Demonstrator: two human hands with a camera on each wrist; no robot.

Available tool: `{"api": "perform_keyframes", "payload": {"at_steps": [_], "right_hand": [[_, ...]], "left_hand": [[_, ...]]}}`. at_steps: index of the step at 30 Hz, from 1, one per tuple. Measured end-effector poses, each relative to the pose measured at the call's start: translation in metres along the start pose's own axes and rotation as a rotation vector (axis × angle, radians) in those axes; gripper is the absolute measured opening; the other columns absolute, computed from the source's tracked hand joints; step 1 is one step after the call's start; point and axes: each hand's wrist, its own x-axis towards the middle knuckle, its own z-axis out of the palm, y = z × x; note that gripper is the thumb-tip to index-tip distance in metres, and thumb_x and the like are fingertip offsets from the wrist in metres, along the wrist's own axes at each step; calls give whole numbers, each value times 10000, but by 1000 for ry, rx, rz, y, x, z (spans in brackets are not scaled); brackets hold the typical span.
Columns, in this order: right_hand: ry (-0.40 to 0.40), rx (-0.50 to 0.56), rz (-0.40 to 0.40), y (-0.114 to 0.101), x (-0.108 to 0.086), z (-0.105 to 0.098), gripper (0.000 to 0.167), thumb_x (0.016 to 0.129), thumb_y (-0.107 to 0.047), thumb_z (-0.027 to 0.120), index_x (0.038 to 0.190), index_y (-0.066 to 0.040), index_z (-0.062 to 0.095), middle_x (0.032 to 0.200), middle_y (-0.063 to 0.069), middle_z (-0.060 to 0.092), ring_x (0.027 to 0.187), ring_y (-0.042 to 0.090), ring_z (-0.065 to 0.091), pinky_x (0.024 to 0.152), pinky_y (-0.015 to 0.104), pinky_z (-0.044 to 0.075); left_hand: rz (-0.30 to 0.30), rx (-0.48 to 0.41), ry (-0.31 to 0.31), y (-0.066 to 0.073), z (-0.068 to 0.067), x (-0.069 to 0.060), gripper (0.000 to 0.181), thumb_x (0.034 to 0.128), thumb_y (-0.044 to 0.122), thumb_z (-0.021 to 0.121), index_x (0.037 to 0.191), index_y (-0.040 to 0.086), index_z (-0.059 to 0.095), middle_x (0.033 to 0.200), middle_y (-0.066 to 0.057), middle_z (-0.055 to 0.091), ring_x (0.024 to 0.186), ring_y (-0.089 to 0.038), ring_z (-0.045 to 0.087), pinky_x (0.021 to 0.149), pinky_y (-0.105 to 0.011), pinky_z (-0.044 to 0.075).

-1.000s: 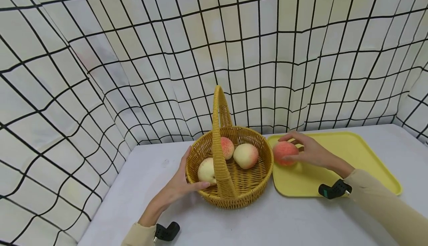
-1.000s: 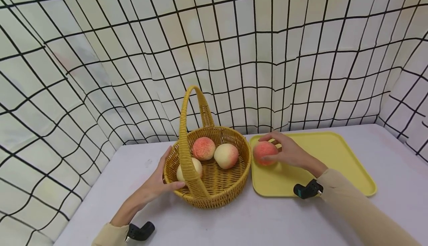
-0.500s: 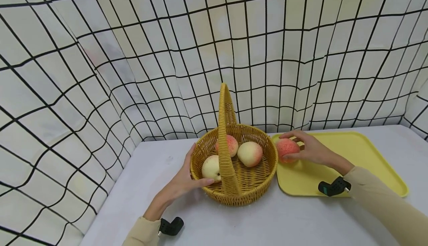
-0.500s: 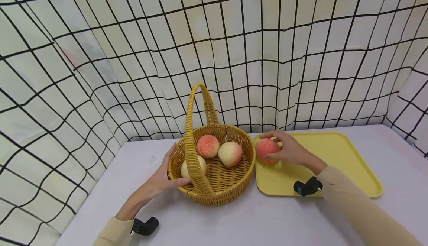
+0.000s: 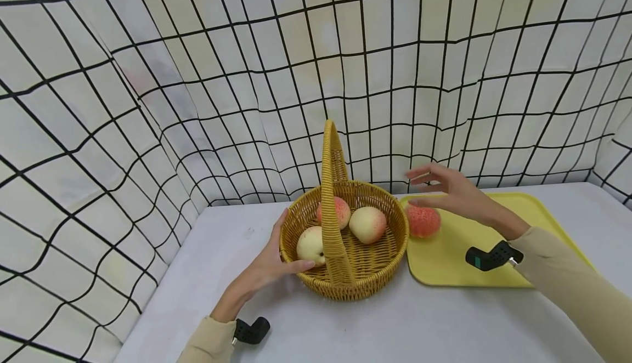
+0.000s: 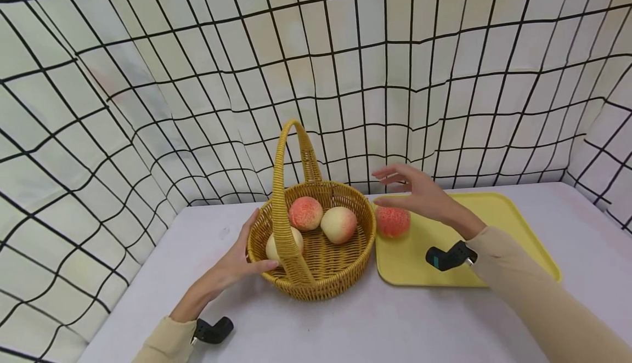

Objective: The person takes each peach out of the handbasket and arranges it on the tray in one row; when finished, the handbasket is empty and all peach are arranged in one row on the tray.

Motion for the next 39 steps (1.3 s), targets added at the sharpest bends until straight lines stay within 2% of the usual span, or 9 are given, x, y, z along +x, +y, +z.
{"api": "perform_keyframes", "payload": {"at_steps": [3,6,10,18,22,25,28,34,39], "right_hand": [[-27,49,-49,-18,12,9,500,931,-151,814,1379,-112,597,1385,48,615,1273,235,601,1053,364,515],[-62,85,-114,-31,23,21,499,917,-115,822,1367,-95,606,1375,64,614,1279,272,598,1071,434,509],[-118,89,-149,-36,36,37,513,908,-112,832,1372,-87,616,1408,96,599,1306,359,577,1098,547,470],[-288,-5,-78,-31,46,68,578,919,-176,827,1416,-9,584,1467,220,544,1376,429,505,1121,624,405],[-362,-67,-9,-32,45,77,626,887,-186,836,1438,-31,582,1430,227,554,1206,358,563,963,497,513],[-364,-54,-3,-33,44,82,618,876,-142,833,1432,-26,589,1382,206,587,1075,279,569,853,390,526],[-333,-69,-46,-33,42,85,553,888,-133,834,1389,-29,624,1341,171,625,1081,250,577,854,361,516],[-284,-59,-105,-30,36,89,391,913,-144,826,1279,-85,702,1316,95,635,1180,269,570,947,437,507],[-313,25,-105,-27,32,88,357,910,-126,830,1245,-79,717,1288,84,634,1223,282,585,1022,461,532]], "left_hand": [[-2,8,8,0,-1,0,1314,817,382,889,1683,250,-91,1731,-164,100,1574,-397,181,1222,-648,188],[-7,15,14,0,0,0,1321,808,394,892,1684,247,-87,1734,-161,92,1574,-399,182,1223,-647,182],[-7,21,13,1,1,1,1324,802,411,894,1685,248,-80,1734,-163,93,1573,-395,187,1224,-639,189],[-9,22,13,1,4,2,1329,796,430,896,1688,239,-71,1731,-182,96,1570,-404,191,1215,-658,199],[-7,14,16,0,3,1,1330,798,419,895,1686,242,-80,1731,-168,105,1569,-397,200,1215,-656,203],[-6,8,18,1,1,0,1336,797,416,897,1684,243,-86,1731,-160,104,1569,-397,198,1215,-656,201],[-9,8,16,1,1,0,1334,798,415,896,1684,240,-86,1731,-161,105,1570,-397,195,1216,-656,200],[-6,14,19,2,1,0,1327,802,404,895,1685,233,-80,1727,-172,112,1570,-392,198,1220,-647,200],[-6,19,19,3,1,0,1329,800,400,897,1685,233,-79,1727,-179,110,1571,-394,195,1224,-639,194]]}}
